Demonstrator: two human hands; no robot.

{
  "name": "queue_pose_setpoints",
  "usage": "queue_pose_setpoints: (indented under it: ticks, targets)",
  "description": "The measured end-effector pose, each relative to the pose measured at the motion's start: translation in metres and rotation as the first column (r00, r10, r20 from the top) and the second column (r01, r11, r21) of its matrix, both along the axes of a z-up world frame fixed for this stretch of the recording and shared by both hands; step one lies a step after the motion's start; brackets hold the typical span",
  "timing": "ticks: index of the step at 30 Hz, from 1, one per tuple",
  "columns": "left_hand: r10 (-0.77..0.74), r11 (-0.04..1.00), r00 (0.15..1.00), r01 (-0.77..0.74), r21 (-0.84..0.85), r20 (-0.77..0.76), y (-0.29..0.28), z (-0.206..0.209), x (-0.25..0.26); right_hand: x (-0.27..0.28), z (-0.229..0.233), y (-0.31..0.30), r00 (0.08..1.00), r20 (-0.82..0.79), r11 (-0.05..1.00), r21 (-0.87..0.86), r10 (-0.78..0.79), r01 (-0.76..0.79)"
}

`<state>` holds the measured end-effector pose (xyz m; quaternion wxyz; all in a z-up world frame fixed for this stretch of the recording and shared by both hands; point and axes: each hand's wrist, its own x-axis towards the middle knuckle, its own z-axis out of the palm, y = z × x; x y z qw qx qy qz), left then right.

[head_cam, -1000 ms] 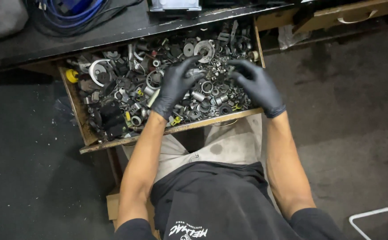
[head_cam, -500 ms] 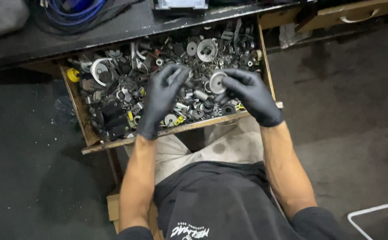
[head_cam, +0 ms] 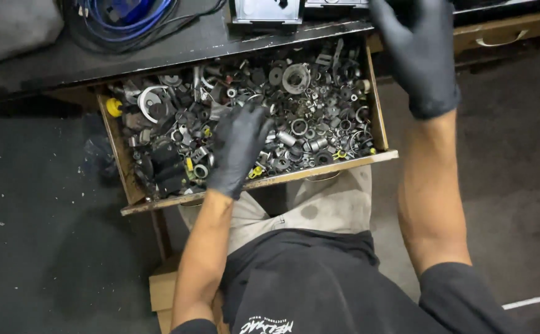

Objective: The person sorts through a drawer full of mixed metal parts, picking up various items like washers, nuts, and bolts. They examine the parts by hand and place selected items into a black plastic organizer tray on the workbench.

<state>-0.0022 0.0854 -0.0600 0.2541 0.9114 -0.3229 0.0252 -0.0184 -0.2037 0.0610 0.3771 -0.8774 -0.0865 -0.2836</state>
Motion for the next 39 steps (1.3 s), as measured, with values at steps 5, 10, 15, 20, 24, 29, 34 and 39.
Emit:
queue_pose_setpoints:
  ticks: [5,10,15,20,24,29,34,39]
  targets:
    - [-0.001,0.992,0.988,-0.019,0.128,0.154,-0.07,-0.061,0.042,-0.035,-0.048,-0.014,0.986,-0.164,0.983,0.181,-0.013,0.043]
    - [0.111,0.956,0.778,-0.254,0.149,0.618,-0.135,-0.158,0.093,-0.056,-0.084,-0.008,0.928,-0.367,0.919,0.385,0.069,0.084]
    - [-0.038,0.935,0.98,-0.033,0.353,0.193,-0.113,-0.101,0.091,-0.059,-0.091,0.004,0.877,-0.474,0.866,0.469,0.08,0.174]
    - [0.111,0.931,0.965,-0.184,0.314,0.237,-0.105,-0.21,0.126,-0.037,-0.129,0.024,0.866,-0.496,0.912,0.382,0.062,0.153]
    - [0.086,0.996,0.985,-0.088,-0.004,-0.151,-0.089,-0.059,0.072,-0.023,-0.154,0.037,0.837,-0.532,0.965,0.262,0.129,0.018]
    - [-0.027,0.942,0.877,-0.139,-0.306,-0.479,-0.065,-0.029,0.055,-0.033,-0.106,0.057,0.86,-0.408,0.847,0.53,0.306,-0.05]
    - [-0.356,0.773,0.685,-0.167,-0.612,-0.636,-0.032,-0.002,0.045,-0.049,-0.056,0.04,0.845,-0.466,0.851,0.525,0.262,0.026]
    - [0.125,0.947,0.977,-0.065,0.314,-0.175,-0.032,0.046,0.065,-0.014,-0.022,0.017,0.937,-0.297,0.885,0.465,0.183,-0.025]
